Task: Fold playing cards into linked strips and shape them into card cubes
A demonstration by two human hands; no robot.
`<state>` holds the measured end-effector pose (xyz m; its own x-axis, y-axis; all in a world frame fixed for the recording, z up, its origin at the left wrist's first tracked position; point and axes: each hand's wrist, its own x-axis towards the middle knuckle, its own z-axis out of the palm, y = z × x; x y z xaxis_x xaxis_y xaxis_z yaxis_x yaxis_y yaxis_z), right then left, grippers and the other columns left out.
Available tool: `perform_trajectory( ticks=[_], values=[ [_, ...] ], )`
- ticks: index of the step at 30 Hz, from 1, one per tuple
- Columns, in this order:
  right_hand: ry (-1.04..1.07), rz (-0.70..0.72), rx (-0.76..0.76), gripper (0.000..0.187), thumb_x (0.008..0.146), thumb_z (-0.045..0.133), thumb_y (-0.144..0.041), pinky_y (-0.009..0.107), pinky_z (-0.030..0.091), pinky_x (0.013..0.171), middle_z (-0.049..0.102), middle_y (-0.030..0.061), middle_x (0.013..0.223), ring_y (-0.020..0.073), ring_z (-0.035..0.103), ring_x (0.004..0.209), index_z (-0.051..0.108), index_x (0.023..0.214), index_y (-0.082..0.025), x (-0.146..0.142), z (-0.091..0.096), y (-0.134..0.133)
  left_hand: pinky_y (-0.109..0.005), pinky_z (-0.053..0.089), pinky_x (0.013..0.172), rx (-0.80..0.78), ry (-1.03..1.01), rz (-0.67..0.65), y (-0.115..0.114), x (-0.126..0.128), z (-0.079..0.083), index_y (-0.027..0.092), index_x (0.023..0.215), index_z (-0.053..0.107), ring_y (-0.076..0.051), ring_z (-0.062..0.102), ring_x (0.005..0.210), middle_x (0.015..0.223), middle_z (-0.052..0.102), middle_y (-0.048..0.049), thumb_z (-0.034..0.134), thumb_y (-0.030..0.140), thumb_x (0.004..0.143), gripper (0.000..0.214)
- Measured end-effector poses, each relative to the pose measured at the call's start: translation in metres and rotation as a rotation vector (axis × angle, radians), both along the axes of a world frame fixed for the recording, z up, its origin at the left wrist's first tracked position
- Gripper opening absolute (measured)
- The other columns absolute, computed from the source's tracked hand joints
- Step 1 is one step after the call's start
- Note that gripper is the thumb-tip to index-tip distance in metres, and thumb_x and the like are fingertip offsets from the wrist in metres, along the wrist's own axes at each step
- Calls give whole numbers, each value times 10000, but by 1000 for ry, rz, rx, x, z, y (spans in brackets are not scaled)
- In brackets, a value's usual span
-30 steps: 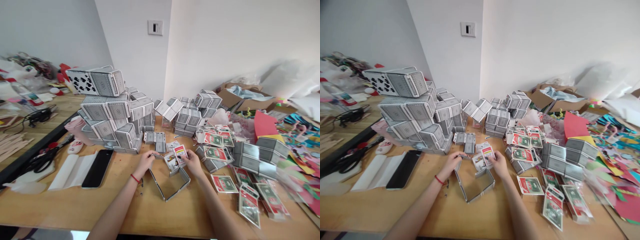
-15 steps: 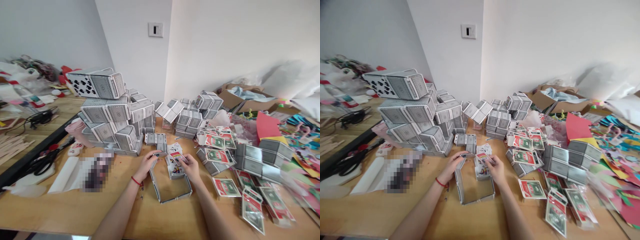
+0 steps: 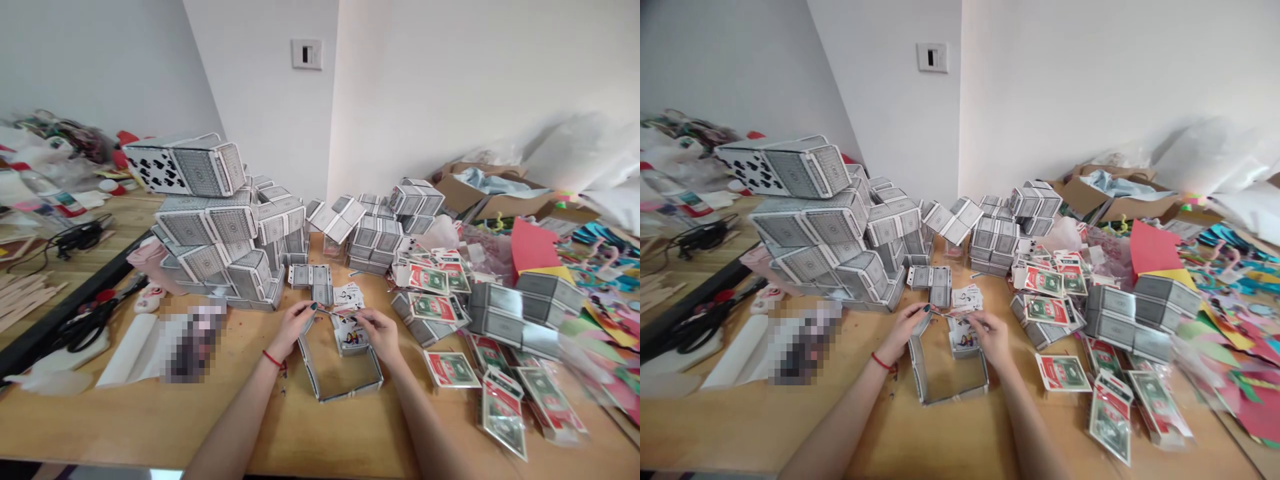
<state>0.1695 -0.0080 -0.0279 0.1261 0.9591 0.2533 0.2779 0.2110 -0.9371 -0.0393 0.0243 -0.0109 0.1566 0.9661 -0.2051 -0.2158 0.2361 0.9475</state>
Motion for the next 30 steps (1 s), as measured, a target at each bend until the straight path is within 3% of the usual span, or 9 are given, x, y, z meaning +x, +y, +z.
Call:
perform_trajectory(
  ticks=[6,12,18,21,30],
  values=[
    [-47,-31,37,176,740,566,-350,325,496,664,684,54,733,194,624,694,657,704,-203,2,5,-1,-319,507,717,-11,-16,11,1,0,-1,136,866,653,-203,622,832,899,681,-84,675,403,610,371],
    [-173,64,73,166,775,529,-320,334,491,707,685,54,787,196,629,742,655,755,-214,3,5,-1,-352,486,789,18,-59,-37,0,1,-3,131,864,652,-208,623,849,896,687,-86,670,383,628,346],
    [-341,155,71,199,817,460,-287,329,492,729,687,40,831,199,635,781,654,828,-241,3,9,-2,-325,457,818,76,86,-46,0,1,-1,135,822,675,-218,616,892,880,695,-92,639,399,655,314],
    [-414,184,81,234,834,418,-234,325,484,758,681,39,886,197,628,831,643,898,-250,4,8,-3,-330,459,809,62,65,-34,-1,1,1,131,824,679,-222,623,874,854,699,-93,664,389,629,323],
    [-598,202,111,382,758,382,-75,322,471,744,659,58,912,210,600,857,609,1017,-239,6,2,-2,-362,458,836,47,8,30,0,2,6,119,778,687,-219,635,834,822,704,-91,703,350,588,300]
  ],
)
